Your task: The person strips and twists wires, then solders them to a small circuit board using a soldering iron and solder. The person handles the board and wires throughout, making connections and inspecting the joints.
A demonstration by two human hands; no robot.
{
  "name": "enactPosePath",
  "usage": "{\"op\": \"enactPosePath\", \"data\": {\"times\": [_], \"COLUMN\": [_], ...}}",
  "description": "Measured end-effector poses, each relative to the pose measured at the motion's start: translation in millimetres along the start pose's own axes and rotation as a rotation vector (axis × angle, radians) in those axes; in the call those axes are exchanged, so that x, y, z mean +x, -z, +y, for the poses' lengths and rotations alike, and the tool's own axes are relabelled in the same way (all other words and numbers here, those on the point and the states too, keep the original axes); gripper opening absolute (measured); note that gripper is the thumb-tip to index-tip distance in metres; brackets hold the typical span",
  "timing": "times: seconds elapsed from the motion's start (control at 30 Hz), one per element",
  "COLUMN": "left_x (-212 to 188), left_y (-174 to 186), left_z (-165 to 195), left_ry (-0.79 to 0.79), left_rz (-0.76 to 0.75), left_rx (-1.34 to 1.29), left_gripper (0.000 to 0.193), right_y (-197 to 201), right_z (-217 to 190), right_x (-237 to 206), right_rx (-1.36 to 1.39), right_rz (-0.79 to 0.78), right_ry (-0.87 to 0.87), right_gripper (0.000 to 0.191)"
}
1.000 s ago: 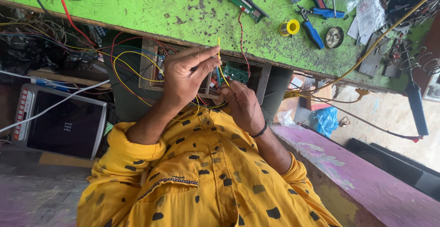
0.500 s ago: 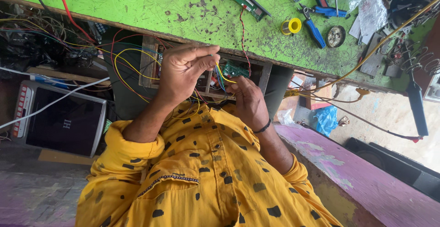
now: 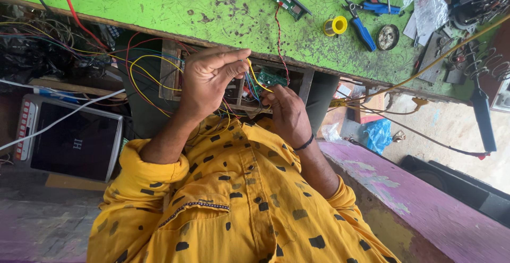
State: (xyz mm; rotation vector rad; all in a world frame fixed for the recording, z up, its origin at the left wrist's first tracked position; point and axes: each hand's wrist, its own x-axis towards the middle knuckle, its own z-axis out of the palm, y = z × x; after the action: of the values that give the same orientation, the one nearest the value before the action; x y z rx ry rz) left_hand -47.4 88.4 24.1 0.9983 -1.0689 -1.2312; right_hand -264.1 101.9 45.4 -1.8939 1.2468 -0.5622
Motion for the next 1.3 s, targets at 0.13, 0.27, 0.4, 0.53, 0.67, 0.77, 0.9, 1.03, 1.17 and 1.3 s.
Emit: {"op": "enactPosePath", "data": {"times": [0.13,0.27,0.4,0.53,0.67,0.77,0.9,1.03,1.17,1.3], "left_x": [2,3,3,2,1,2,6,11,9,1], "left_y": [1,0,-1,1,-4,-14,-25,-26,-19,-9], "left_z": [8,13,14,15,13,12,13,15,14,13], "left_ry": [-0.150,-0.093,0.046,-0.006,-0.054,-0.136,-0.176,-0.196,-0.323,-0.223], "left_rz": [-0.036,-0.056,-0.070,-0.083,-0.045,-0.087,-0.018,0.066,0.032,0.015], "left_rx": [0.243,0.276,0.131,0.227,0.319,0.290,0.230,0.203,0.314,0.300], "left_gripper": [0.023,0.019,0.025,0.017,0.013,0.011,0.011,0.022,0.023,0.021], "right_y": [0,1,5,6,0,-13,-30,-26,-21,-21], "right_z": [4,10,9,4,0,0,4,10,13,13], "right_x": [-1,-1,0,1,-1,-2,4,15,24,27], "right_rx": [-0.039,-0.109,-0.089,-0.088,0.046,0.306,0.555,0.620,0.677,0.704], "right_rz": [-0.019,-0.032,-0.054,-0.024,0.191,0.197,0.360,0.293,0.195,0.056], "right_ry": [0.013,0.095,0.104,0.070,0.209,0.087,0.010,-0.070,-0.063,-0.166], "right_gripper": [0.009,0.012,0.009,0.016,0.047,0.045,0.023,0.017,0.014,0.014]}}
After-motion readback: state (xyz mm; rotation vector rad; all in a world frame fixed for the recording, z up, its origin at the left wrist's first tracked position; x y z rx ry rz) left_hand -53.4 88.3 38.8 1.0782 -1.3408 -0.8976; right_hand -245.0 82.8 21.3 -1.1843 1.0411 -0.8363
